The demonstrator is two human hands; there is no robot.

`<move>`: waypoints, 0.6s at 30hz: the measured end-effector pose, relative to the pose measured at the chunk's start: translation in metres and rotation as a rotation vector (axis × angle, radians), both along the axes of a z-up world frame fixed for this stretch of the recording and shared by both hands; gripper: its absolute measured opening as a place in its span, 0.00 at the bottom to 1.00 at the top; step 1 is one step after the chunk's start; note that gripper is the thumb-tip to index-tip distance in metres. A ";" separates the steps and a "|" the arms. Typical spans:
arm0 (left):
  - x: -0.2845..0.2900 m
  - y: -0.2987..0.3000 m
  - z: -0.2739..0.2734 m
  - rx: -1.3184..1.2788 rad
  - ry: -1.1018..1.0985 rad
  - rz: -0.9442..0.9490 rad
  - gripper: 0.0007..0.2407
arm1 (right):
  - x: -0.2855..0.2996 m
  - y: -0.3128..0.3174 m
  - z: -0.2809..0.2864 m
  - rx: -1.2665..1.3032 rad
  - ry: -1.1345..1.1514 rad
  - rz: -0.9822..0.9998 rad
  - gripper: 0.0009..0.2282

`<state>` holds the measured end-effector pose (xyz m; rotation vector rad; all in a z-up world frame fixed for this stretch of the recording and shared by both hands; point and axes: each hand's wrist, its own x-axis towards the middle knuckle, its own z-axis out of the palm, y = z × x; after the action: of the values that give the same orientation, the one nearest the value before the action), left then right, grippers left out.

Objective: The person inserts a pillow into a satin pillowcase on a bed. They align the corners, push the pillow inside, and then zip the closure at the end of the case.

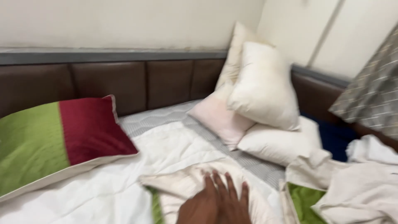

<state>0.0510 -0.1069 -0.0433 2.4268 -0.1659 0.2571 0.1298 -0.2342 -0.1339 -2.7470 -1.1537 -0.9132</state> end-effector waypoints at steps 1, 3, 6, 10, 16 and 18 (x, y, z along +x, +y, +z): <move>0.003 -0.004 0.004 0.046 0.079 0.025 0.40 | 0.003 -0.008 0.009 0.000 0.059 -0.026 0.37; -0.012 0.003 0.001 0.098 0.189 0.075 0.43 | -0.004 -0.017 0.006 0.004 0.147 -0.029 0.40; -0.030 0.018 0.016 0.263 0.477 0.195 0.56 | -0.002 -0.053 0.004 0.272 0.043 0.087 0.35; -0.036 0.033 0.025 0.130 0.393 0.228 0.44 | 0.029 -0.147 -0.006 0.500 0.371 -0.234 0.34; -0.022 0.035 0.018 -0.038 -0.034 0.164 0.27 | 0.089 -0.240 -0.069 0.748 0.633 -0.253 0.37; -0.033 0.033 0.036 -0.027 -0.171 0.153 0.24 | 0.082 -0.233 -0.076 0.673 0.499 -0.207 0.35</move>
<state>0.0176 -0.0736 -0.0071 2.3928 -0.0517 0.5337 0.2115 -0.4672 -0.2097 -2.3325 -0.3850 -0.4517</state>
